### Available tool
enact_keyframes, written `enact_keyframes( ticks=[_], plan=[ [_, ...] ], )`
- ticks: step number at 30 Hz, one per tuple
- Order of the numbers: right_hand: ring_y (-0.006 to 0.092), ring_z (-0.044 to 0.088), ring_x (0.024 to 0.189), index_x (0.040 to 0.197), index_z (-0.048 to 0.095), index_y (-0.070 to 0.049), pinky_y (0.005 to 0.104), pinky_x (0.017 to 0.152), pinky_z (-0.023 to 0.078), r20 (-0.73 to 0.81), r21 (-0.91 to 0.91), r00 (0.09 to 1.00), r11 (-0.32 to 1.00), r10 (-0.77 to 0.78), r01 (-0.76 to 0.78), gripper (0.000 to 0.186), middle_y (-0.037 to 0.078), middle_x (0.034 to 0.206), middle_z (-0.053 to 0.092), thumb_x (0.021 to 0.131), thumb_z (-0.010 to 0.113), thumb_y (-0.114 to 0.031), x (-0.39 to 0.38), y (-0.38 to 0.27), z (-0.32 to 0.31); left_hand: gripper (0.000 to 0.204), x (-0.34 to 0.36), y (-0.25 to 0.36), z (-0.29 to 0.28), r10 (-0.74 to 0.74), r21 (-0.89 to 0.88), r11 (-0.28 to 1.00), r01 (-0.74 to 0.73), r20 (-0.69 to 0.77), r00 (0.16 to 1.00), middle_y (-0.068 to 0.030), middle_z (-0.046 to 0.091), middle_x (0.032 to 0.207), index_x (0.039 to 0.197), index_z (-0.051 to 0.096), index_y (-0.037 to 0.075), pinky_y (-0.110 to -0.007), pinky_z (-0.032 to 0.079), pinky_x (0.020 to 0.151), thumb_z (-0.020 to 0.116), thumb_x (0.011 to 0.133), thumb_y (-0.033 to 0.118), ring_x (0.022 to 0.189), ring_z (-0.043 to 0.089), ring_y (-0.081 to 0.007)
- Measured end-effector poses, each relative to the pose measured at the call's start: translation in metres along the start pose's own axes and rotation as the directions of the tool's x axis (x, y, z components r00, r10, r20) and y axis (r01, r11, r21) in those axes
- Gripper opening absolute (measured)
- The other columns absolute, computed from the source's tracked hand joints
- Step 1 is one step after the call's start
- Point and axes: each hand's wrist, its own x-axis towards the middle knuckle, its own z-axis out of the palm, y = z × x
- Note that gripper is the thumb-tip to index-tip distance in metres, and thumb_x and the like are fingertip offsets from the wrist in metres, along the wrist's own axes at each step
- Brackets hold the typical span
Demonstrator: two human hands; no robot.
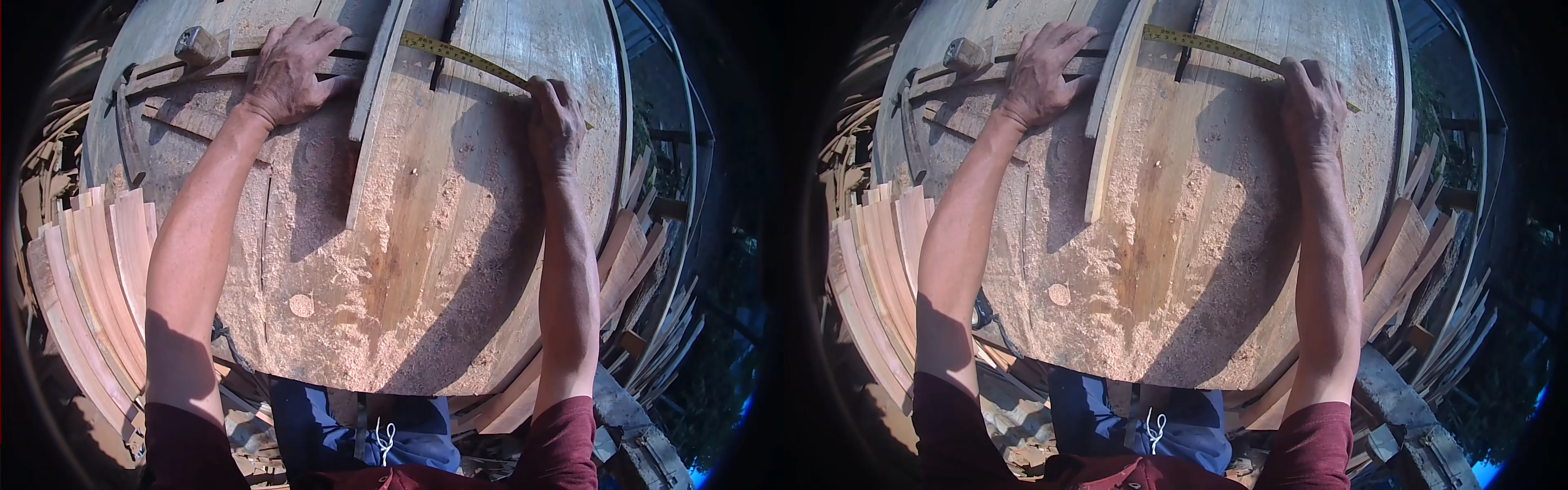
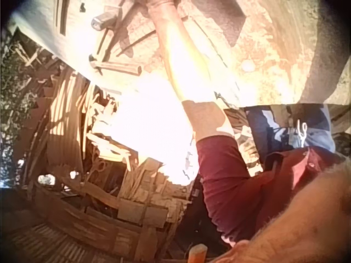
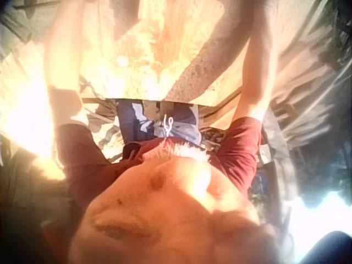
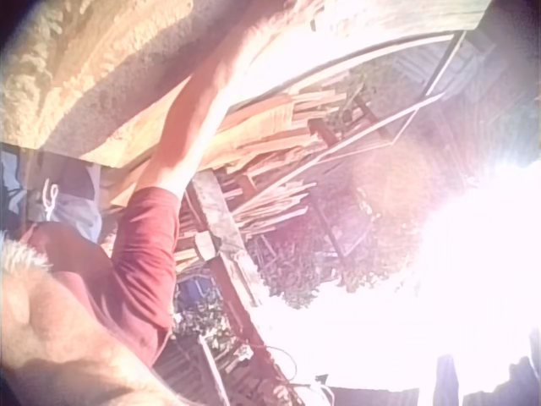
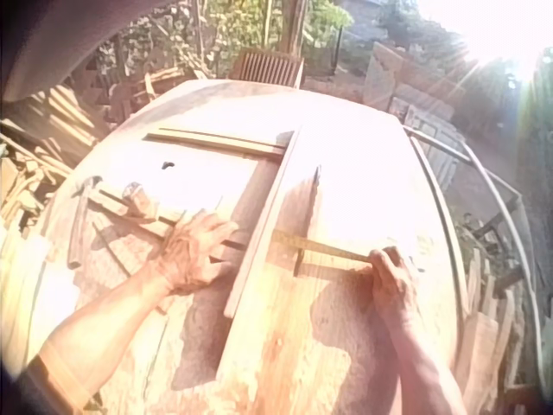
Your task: The person measures and cuts several long wooden planks using a table saw. The person repeatedly aligns each plank against a fence, guides it through the blade, and moves the finished pieces aside to handle the next one.
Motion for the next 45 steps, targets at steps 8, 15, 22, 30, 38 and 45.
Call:
enact_keyframes(
  ticks=[8, 15, 22, 30, 38, 45],
  plan=[
    [0.0290, 0.064, 0.095, 0.108, 0.066, -0.019, 0.0432, 0.084, 0.047, 0.010, 0.004, 1.000, 1.000, 0.015, -0.015, 0.027, 0.005, 0.099, 0.064, 0.085, 0.061, -0.004, -0.001, 0.002, 0.002, 0.064, 0.001, 0.006, -0.005, -0.022, -0.018, 1.000, 0.023, 0.029, 0.999, -0.0096, 0.059, 0.135, 0.137, 0.059, 0.012, -0.045, 0.036, 0.111, 0.074, 0.080, 0.036, 0.128, 0.052, -0.0307],
    [0.0296, 0.064, 0.094, 0.109, 0.066, -0.018, 0.0433, 0.083, 0.048, 0.022, 0.001, 1.000, 1.000, 0.005, -0.005, 0.028, 0.006, 0.098, 0.064, 0.085, 0.061, -0.004, -0.002, 0.001, -0.002, 0.064, 0.002, 0.005, -0.005, -0.018, -0.013, 1.000, 0.018, 0.029, 0.999, -0.0099, 0.059, 0.135, 0.137, 0.059, 0.011, -0.044, 0.036, 0.111, 0.074, 0.079, 0.033, 0.127, 0.052, -0.0307],
    [0.0297, 0.065, 0.092, 0.110, 0.065, -0.017, 0.0430, 0.079, 0.050, 0.019, -0.006, 1.000, 1.000, -0.005, 0.005, 0.026, 0.005, 0.099, 0.064, 0.086, 0.062, -0.005, -0.001, 0.001, 0.000, 0.065, 0.002, 0.003, -0.006, -0.027, -0.025, 0.999, 0.027, 0.030, 0.999, -0.0068, 0.059, 0.135, 0.136, 0.059, 0.016, -0.045, 0.036, 0.112, 0.079, 0.077, 0.031, 0.127, 0.053, -0.0275],
    [0.0307, 0.065, 0.091, 0.109, 0.064, -0.017, 0.0438, 0.077, 0.052, 0.034, 0.021, 0.999, 0.999, -0.039, 0.038, 0.026, 0.006, 0.099, 0.064, 0.086, 0.062, -0.005, 0.000, 0.001, -0.005, 0.065, 0.001, 0.004, -0.005, -0.027, -0.028, 0.999, 0.028, 0.029, 0.999, -0.0073, 0.059, 0.134, 0.137, 0.058, 0.016, -0.045, 0.037, 0.111, 0.080, 0.077, 0.029, 0.127, 0.053, -0.0283],
    [0.0304, 0.065, 0.092, 0.111, 0.063, -0.018, 0.0440, 0.077, 0.051, 0.020, 0.028, 0.999, 0.998, -0.049, 0.048, 0.029, 0.006, 0.100, 0.063, 0.085, 0.061, -0.005, 0.000, 0.002, -0.002, 0.062, 0.004, 0.001, -0.016, -0.027, -0.062, 0.998, 0.030, 0.042, 0.999, -0.0073, 0.061, 0.132, 0.135, 0.061, 0.014, -0.044, 0.037, 0.111, 0.078, 0.080, 0.037, 0.125, 0.055, -0.0283],
    [0.0309, 0.064, 0.091, 0.113, 0.063, -0.017, 0.0430, 0.079, 0.050, 0.053, 0.009, 0.998, 0.999, -0.042, 0.042, 0.033, 0.007, 0.103, 0.062, 0.083, 0.062, -0.005, -0.002, 0.004, -0.001, 0.062, 0.029, -0.039, -0.101, -0.466, 0.404, 0.807, 0.430, -0.010, 0.885, -0.0189, 0.065, 0.124, 0.131, 0.064, 0.007, -0.051, 0.049, 0.096, 0.057, 0.096, 0.058, 0.117, 0.062, -0.0365]
  ],
)
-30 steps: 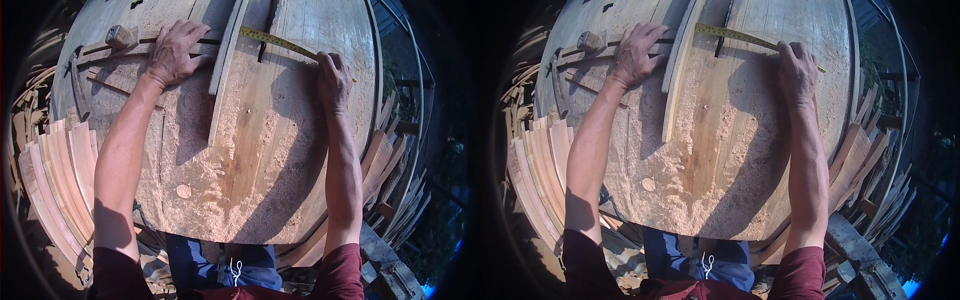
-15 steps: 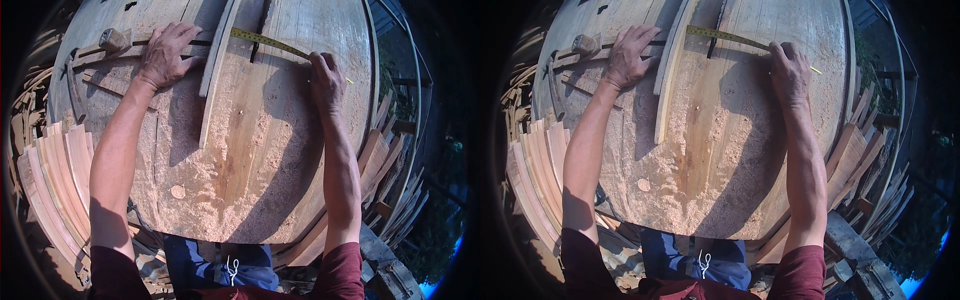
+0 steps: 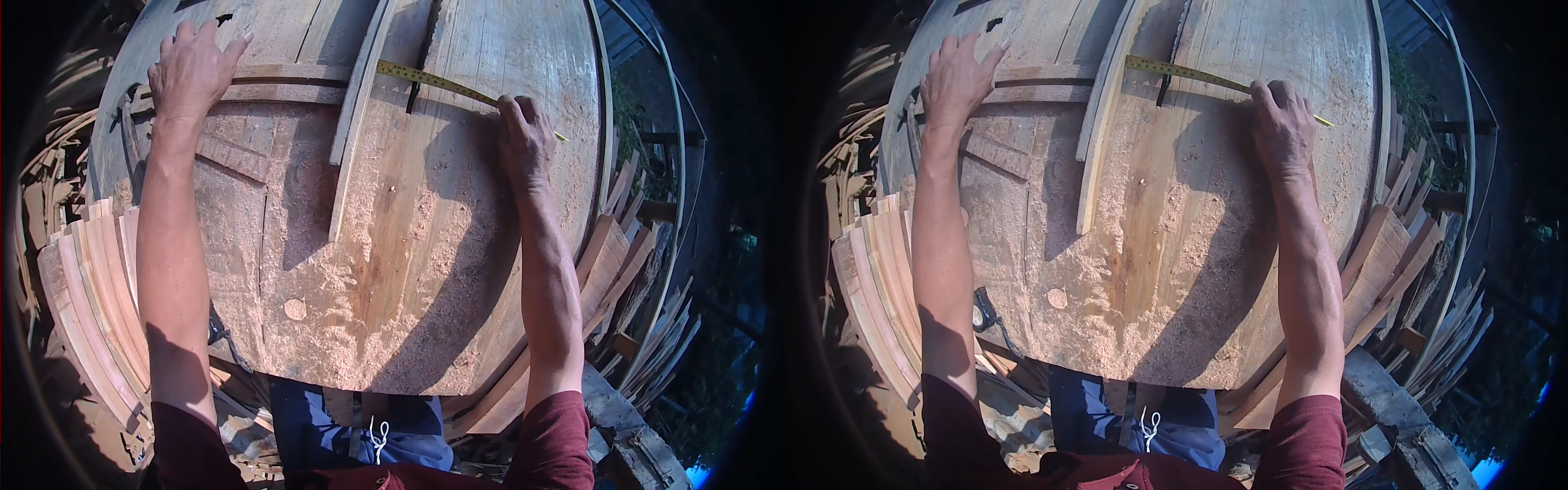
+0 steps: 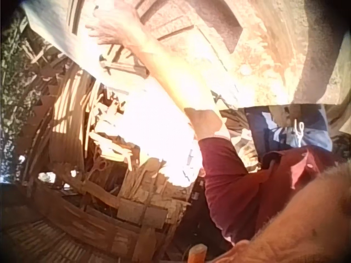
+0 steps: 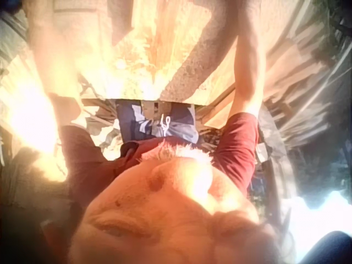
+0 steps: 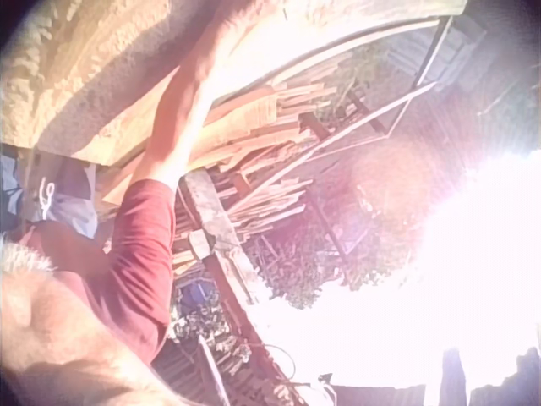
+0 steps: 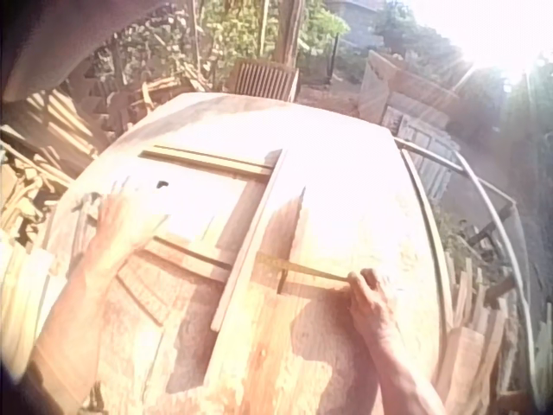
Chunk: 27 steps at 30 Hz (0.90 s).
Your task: The person measures and cuts several long wooden planks using a table saw. The person repeatedly aligns each plank against a fence, guides it through the blade, and moves the finished pieces aside to handle the next one.
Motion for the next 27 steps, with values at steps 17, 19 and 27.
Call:
enact_keyframes(
  ticks=[17, 19, 27],
  plan=[
    [0.0303, 0.063, 0.091, 0.110, 0.062, -0.016, 0.0424, 0.080, 0.050, -0.019, -0.016, 1.000, 1.000, -0.025, 0.025, 0.030, 0.007, 0.101, 0.062, 0.082, 0.063, -0.005, 0.003, 0.000, -0.004, 0.048, 0.034, -0.030, -0.016, -0.454, 0.001, 0.800, 0.600, 0.655, 0.604, -0.0262, 0.070, 0.104, 0.111, 0.065, -0.002, -0.046, 0.053, 0.083, 0.059, 0.093, 0.042, 0.090, 0.070, -0.0393],
    [0.0303, 0.063, 0.092, 0.110, 0.063, -0.015, 0.0424, 0.081, 0.051, -0.017, -0.003, 1.000, 1.000, -0.024, 0.024, 0.030, 0.007, 0.101, 0.063, 0.082, 0.064, -0.006, 0.002, -0.001, -0.003, 0.051, 0.037, -0.050, -0.003, -0.320, -0.050, 0.787, 0.615, 0.820, 0.475, -0.0224, 0.072, 0.094, 0.119, 0.061, 0.000, -0.046, 0.055, 0.073, 0.065, 0.087, 0.040, 0.081, 0.072, -0.0363],
    [0.0303, 0.063, 0.092, 0.111, 0.064, -0.014, 0.0420, 0.082, 0.051, 0.000, 0.003, 1.000, 1.000, -0.017, 0.017, 0.027, 0.008, 0.102, 0.063, 0.084, 0.064, -0.007, 0.004, -0.004, -0.005, 0.037, 0.022, -0.074, 0.017, 0.078, -0.327, 0.929, 0.173, 0.630, 0.773, -0.0248, 0.067, 0.110, 0.115, 0.059, 0.004, -0.045, 0.048, 0.092, 0.059, 0.082, 0.021, 0.108, 0.063, -0.0425]
  ],
)
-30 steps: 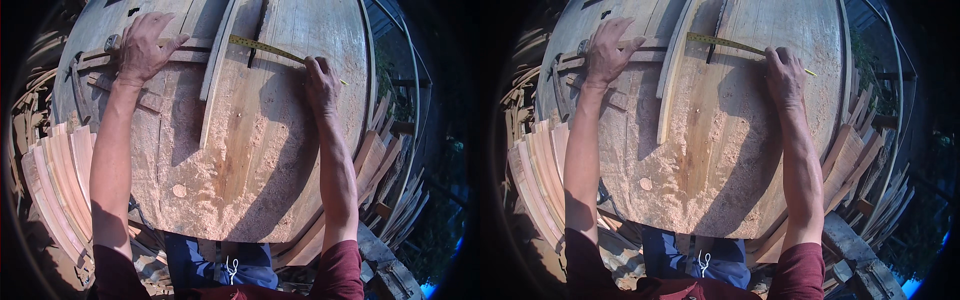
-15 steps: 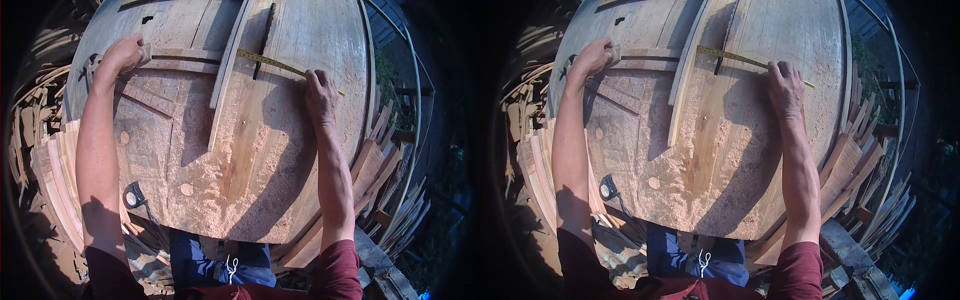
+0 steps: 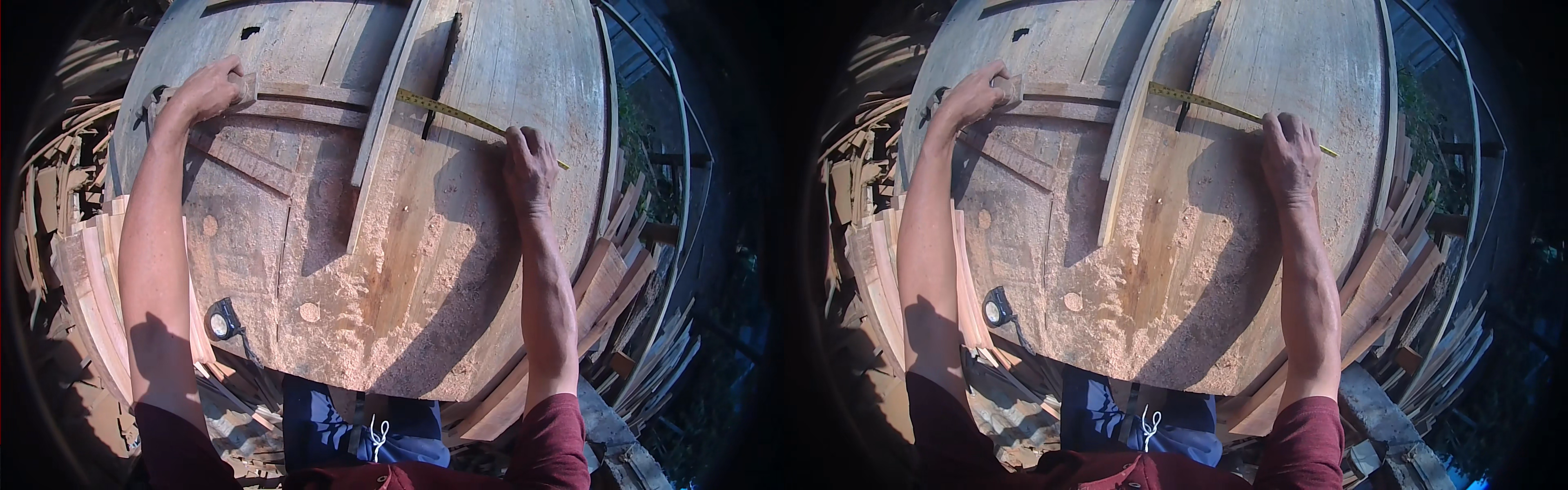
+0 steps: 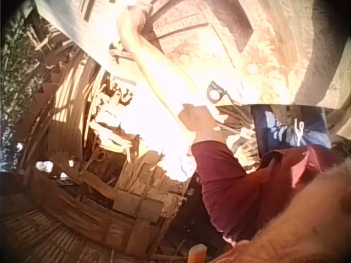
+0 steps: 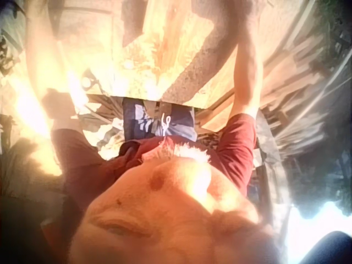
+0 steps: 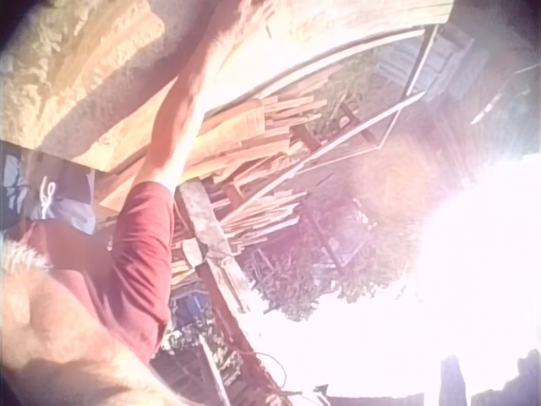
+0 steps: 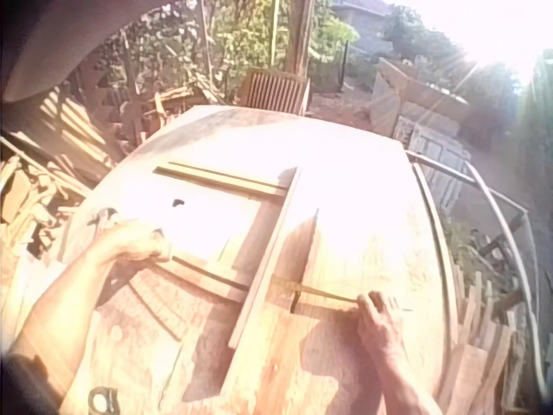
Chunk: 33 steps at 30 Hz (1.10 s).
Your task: The person measures and cuts several long wooden planks using a table saw. The person repeatedly aligns each plank against a fence, guides it through the blade, and moves the finished pieces aside to handle the next one.
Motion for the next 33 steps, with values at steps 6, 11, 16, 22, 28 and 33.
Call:
enact_keyframes(
  ticks=[6, 11, 16, 22, 28, 33],
  plan=[
    [0.0299, 0.063, 0.093, 0.111, 0.064, -0.014, 0.0419, 0.082, 0.050, -0.006, 0.004, 1.000, 1.000, -0.004, 0.004, 0.026, 0.008, 0.103, 0.064, 0.085, 0.064, -0.009, -0.001, 0.002, 0.000, 0.036, -0.007, -0.007, 0.007, 0.210, 0.224, 0.957, -0.184, -0.097, 0.973, -0.0235, 0.062, 0.113, 0.118, 0.056, 0.007, -0.048, 0.046, 0.094, 0.054, 0.082, 0.011, 0.111, 0.058, -0.0429],
    [0.0288, 0.063, 0.093, 0.110, 0.062, -0.012, 0.0432, 0.085, 0.048, -0.001, -0.022, 1.000, 1.000, -0.014, 0.014, 0.027, 0.007, 0.101, 0.063, 0.083, 0.065, -0.008, 0.005, -0.002, 0.000, 0.038, -0.016, 0.014, 0.011, 0.251, 0.380, 0.908, -0.178, -0.153, 0.956, -0.0188, 0.060, 0.119, 0.120, 0.059, 0.007, -0.049, 0.044, 0.098, 0.058, 0.082, 0.007, 0.118, 0.055, -0.0384],
    [0.0283, 0.060, 0.093, 0.108, 0.058, -0.012, 0.0440, 0.089, 0.041, -0.137, -0.020, 0.990, 0.999, 0.024, -0.027, 0.028, 0.009, 0.095, 0.060, 0.081, 0.065, -0.006, 0.007, 0.002, 0.000, 0.052, -0.018, 0.104, 0.106, 0.431, -0.114, 0.833, -0.542, -0.480, 0.764, -0.0162, 0.056, 0.134, 0.134, 0.058, 0.005, -0.050, 0.029, 0.119, 0.061, 0.083, 0.014, 0.133, 0.049, -0.0319],
    [0.0279, 0.060, 0.091, 0.105, 0.061, -0.016, 0.0450, 0.086, 0.040, -0.241, -0.147, 0.943, 0.951, 0.231, -0.271, 0.016, 0.006, 0.090, 0.060, 0.089, 0.062, -0.014, 0.097, 0.049, 0.022, 0.062, -0.026, 0.113, 0.129, 0.463, 0.153, 0.882, -0.445, -0.447, 0.765, -0.0112, 0.054, 0.134, 0.137, 0.055, 0.009, -0.053, 0.021, 0.122, 0.064, 0.081, 0.033, 0.135, 0.044, -0.0277],
    [0.0284, 0.062, 0.092, 0.102, 0.063, -0.020, 0.0459, 0.085, 0.042, -0.072, -0.183, 0.985, 0.968, 0.158, -0.169, 0.011, 0.005, 0.090, 0.063, 0.092, 0.061, -0.021, 0.168, 0.103, 0.083, 0.073, -0.019, 0.114, 0.128, 0.522, 0.187, 0.848, -0.495, -0.451, 0.724, -0.0115, 0.053, 0.133, 0.137, 0.052, 0.004, -0.056, 0.021, 0.120, 0.065, 0.081, 0.048, 0.134, 0.044, -0.0298],
    [0.0291, 0.063, 0.094, 0.099, 0.063, -0.018, 0.0472, 0.087, 0.042, -0.042, 0.006, 0.989, 0.990, 0.141, -0.141, 0.009, 0.006, 0.090, 0.063, 0.091, 0.060, -0.020, 0.170, 0.107, 0.105, 0.075, -0.021, 0.115, 0.121, 0.510, 0.152, 0.856, -0.495, -0.407, 0.758, -0.0097, 0.053, 0.137, 0.141, 0.051, 0.004, -0.057, 0.019, 0.120, 0.069, 0.077, 0.037, 0.136, 0.044, -0.0288]
  ],
)
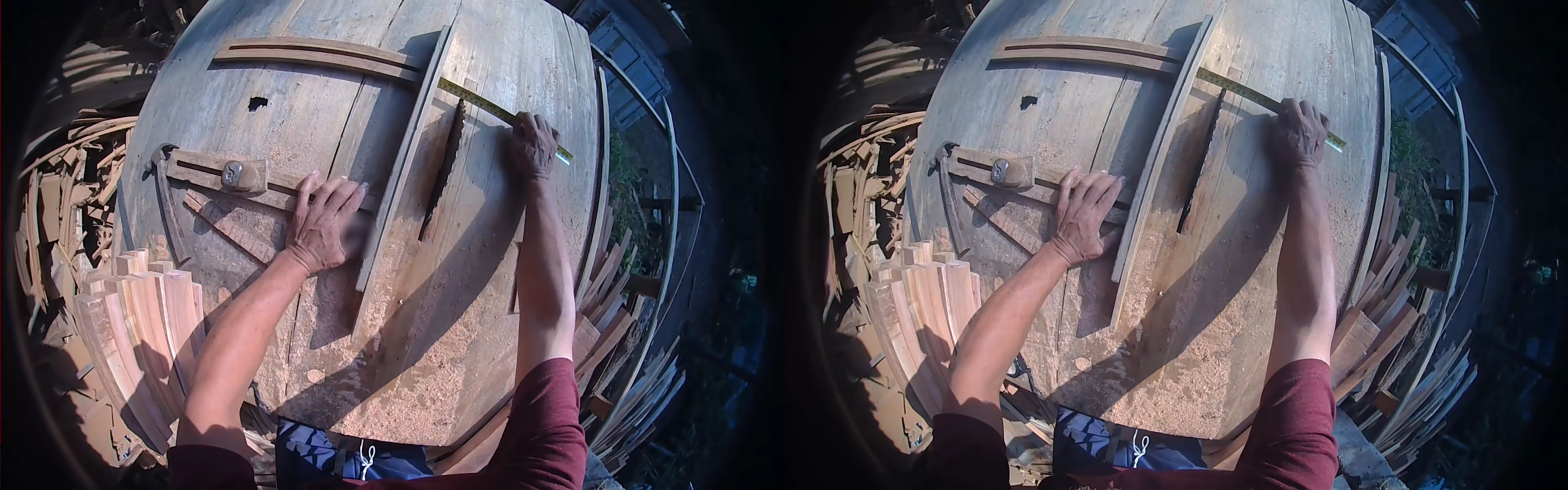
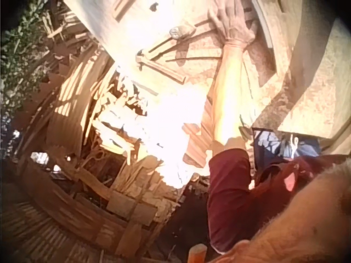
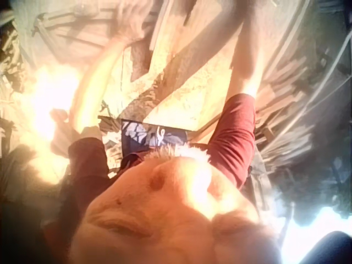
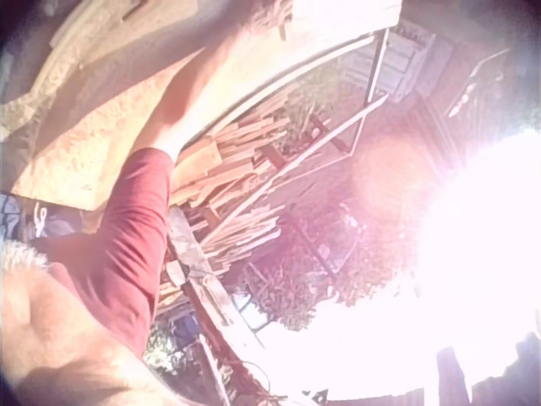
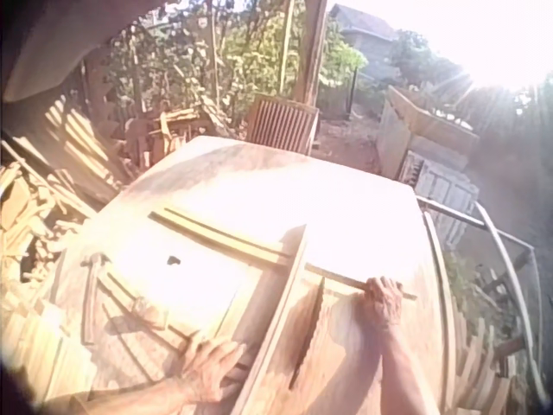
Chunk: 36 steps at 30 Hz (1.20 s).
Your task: The person measures and cuts several long wooden planks using a table saw. The person repeatedly aligns each plank against a fence, guides it through the blade, and moves the finished pieces aside to handle the next one.
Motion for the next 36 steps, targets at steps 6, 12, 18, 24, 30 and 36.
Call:
enact_keyframes(
  ticks=[6, 12, 18, 24, 30, 36],
  plan=[
    [0.0298, 0.063, 0.094, 0.098, 0.064, -0.017, 0.0469, 0.087, 0.042, 0.052, 0.048, 0.999, 0.999, -0.016, 0.013, 0.009, 0.006, 0.090, 0.064, 0.090, 0.061, -0.019, 0.000, 0.003, 0.000, 0.070, 0.005, 0.003, -0.006, -0.009, -0.044, 0.999, 0.009, 0.019, 1.000, -0.0101, 0.055, 0.136, 0.136, 0.056, 0.002, -0.059, 0.019, 0.121, 0.066, 0.070, 0.022, 0.136, 0.046, -0.0285],
    [0.0298, 0.062, 0.093, 0.097, 0.064, -0.015, 0.0459, 0.085, 0.041, 0.042, 0.076, 0.999, 0.997, -0.032, 0.029, 0.011, 0.007, 0.091, 0.063, 0.091, 0.063, -0.024, 0.002, 0.010, 0.002, 0.063, 0.006, 0.001, -0.005, 0.048, 0.019, 0.999, -0.050, 0.096, 0.994, -0.0094, 0.052, 0.138, 0.135, 0.058, 0.002, -0.063, 0.017, 0.122, 0.067, 0.076, 0.025, 0.139, 0.042, -0.0251],
    [0.0276, 0.062, 0.092, 0.097, 0.065, -0.014, 0.0445, 0.086, 0.041, 0.041, 0.067, 0.998, 0.996, -0.057, 0.054, 0.027, 0.006, 0.092, 0.063, 0.086, 0.073, -0.039, 0.003, -0.004, -0.010, 0.059, 0.003, -0.001, -0.002, 0.055, -0.051, 0.997, -0.052, 0.062, 0.997, -0.0166, 0.053, 0.136, 0.129, 0.058, -0.004, -0.064, 0.019, 0.120, 0.059, 0.074, 0.015, 0.135, 0.046, -0.0305],
    [0.0264, 0.061, 0.091, 0.096, 0.065, -0.015, 0.0437, 0.085, 0.041, 0.036, 0.030, 0.999, 0.999, -0.039, 0.038, 0.027, 0.004, 0.091, 0.063, 0.085, 0.075, -0.037, 0.003, -0.003, -0.011, 0.055, 0.002, -0.001, -0.002, 0.056, -0.011, 0.998, -0.055, 0.101, 0.993, -0.0135, 0.051, 0.139, 0.133, 0.057, 0.000, -0.064, 0.020, 0.119, 0.060, 0.081, 0.018, 0.138, 0.043, -0.0273],
    [0.0284, 0.062, 0.086, 0.098, 0.065, -0.013, 0.0428, 0.083, 0.042, 0.037, 0.041, 0.995, 0.995, -0.089, 0.087, 0.027, 0.007, 0.088, 0.063, 0.086, 0.077, -0.033, 0.006, -0.005, -0.014, 0.055, 0.004, -0.001, -0.003, 0.057, -0.008, 0.998, -0.056, 0.087, 0.995, -0.0132, 0.051, 0.138, 0.133, 0.057, 0.000, -0.064, 0.022, 0.118, 0.059, 0.082, 0.018, 0.137, 0.043, -0.0271],
    [0.0286, 0.062, 0.087, 0.097, 0.065, -0.013, 0.0432, 0.083, 0.042, 0.034, 0.032, 0.996, 0.996, -0.088, 0.086, 0.027, 0.007, 0.087, 0.063, 0.084, 0.078, -0.033, 0.006, -0.004, -0.014, 0.049, 0.005, 0.000, -0.001, 0.055, -0.052, 0.997, -0.054, 0.033, 0.998, -0.0167, 0.053, 0.136, 0.126, 0.060, -0.003, -0.066, 0.022, 0.117, 0.056, 0.080, 0.014, 0.134, 0.048, -0.0315]
  ],
)
